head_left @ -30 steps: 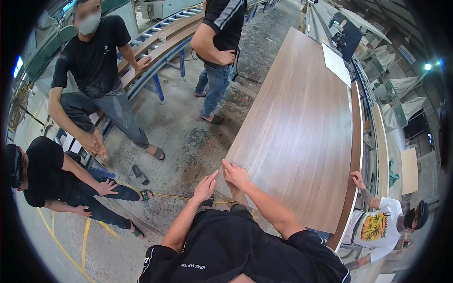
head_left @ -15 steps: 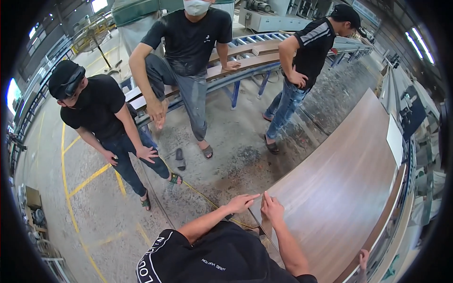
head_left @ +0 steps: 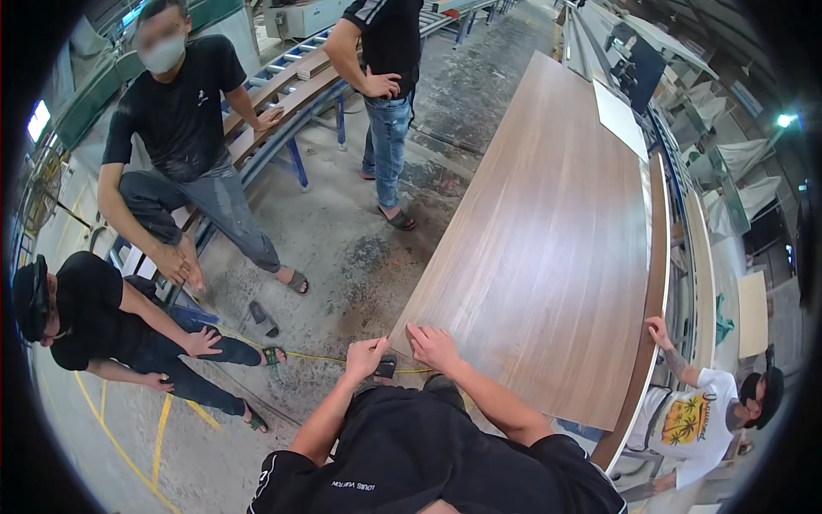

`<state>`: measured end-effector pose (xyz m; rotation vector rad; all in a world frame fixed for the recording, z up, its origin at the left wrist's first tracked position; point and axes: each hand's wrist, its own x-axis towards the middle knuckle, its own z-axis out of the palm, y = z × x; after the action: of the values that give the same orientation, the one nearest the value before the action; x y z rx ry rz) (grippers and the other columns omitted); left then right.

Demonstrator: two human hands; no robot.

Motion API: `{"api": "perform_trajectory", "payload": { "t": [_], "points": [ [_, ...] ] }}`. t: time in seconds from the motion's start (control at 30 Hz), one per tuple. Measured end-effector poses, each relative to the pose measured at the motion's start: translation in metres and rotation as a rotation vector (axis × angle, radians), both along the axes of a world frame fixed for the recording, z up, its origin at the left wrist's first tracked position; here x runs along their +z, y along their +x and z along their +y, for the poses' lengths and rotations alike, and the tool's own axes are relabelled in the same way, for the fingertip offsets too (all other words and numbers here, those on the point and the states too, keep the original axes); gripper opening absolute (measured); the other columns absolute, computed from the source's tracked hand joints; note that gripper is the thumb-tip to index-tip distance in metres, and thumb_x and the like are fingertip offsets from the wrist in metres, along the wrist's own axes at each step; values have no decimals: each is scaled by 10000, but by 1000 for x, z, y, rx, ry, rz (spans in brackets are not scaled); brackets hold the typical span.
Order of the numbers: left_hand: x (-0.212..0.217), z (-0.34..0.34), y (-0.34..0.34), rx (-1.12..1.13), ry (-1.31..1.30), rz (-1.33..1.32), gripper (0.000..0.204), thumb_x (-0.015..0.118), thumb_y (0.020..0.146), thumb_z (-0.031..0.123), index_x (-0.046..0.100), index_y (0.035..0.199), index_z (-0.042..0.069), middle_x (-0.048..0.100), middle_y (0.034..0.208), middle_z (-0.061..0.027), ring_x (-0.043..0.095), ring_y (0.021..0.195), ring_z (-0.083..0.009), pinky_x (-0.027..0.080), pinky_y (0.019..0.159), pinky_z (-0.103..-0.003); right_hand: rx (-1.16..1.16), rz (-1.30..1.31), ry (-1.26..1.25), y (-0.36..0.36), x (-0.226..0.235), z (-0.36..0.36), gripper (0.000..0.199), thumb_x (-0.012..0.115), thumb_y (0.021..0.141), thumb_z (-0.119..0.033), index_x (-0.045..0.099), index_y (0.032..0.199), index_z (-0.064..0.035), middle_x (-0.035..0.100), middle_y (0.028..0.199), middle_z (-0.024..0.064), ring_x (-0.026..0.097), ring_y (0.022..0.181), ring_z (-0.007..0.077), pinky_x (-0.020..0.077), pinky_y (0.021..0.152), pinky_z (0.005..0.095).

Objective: Inspecting and moving a large wooden panel on an assembly line with other workers.

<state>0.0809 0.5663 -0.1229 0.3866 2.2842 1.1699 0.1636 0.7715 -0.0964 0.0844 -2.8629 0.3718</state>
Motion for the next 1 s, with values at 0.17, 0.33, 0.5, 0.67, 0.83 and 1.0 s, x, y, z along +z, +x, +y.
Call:
{"api": "perform_trajectory", "payload": {
  "t": [0.17, 0.33, 0.5, 0.67, 0.83, 1.0],
  "points": [
    [16, 4, 7, -18, -112, 169, 329, 603, 907, 400, 746, 1012, 123, 709, 852, -162, 691, 791, -352, 539, 709, -424, 47, 39, -75, 16, -2, 3, 398, 679, 815, -219, 614, 1199, -140, 562, 868, 47, 585, 792, 233, 442, 685, 361],
    [19, 2, 6, -45, -160, 163, 313, 588, 914, 393, 736, 1008, 135, 723, 912, -134, 685, 882, -358, 537, 761, -459, 54, 45, -133, 43, 2, 6, 462, 714, 797, -240, 606, 1233, -133, 582, 1035, 63, 578, 911, 252, 449, 768, 375],
    [8, 9, -4, -141, -30, 200, 451, 534, 943, 389, 602, 1283, 100, 650, 1189, -197, 622, 1096, -378, 487, 921, -446, 36, -26, -149, 87, 3, 27, 590, 743, 776, -305, 574, 1318, -143, 519, 1347, 110, 526, 1194, 289, 417, 985, 433],
    [-11, 41, -24, -297, -2, -49, 622, 399, 989, 415, 321, 1494, 61, 546, 1318, -285, 536, 1213, -437, 421, 1027, -456, -101, -192, -21, 137, 9, 50, 693, 755, 753, -379, 530, 1377, -179, 383, 1526, 134, 347, 1419, 309, 270, 1139, 503],
    [-22, 72, -50, -316, -10, -129, 666, 313, 1003, 474, 283, 1513, 46, 519, 1345, -303, 495, 1264, -448, 390, 1064, -451, -295, -269, 39, 185, 21, 63, 765, 766, 741, -400, 487, 1419, -183, 339, 1548, 149, 310, 1438, 312, 254, 1142, 544],
    [-18, 106, -63, -215, 46, -161, 678, 257, 1015, 495, 328, 1487, 13, 507, 1370, -296, 457, 1321, -415, 359, 1095, -429, -470, -265, 19, 236, 20, 75, 765, 755, 749, -350, 469, 1435, -171, 305, 1558, 182, 285, 1443, 352, 221, 1149, 560]
  ]
}}
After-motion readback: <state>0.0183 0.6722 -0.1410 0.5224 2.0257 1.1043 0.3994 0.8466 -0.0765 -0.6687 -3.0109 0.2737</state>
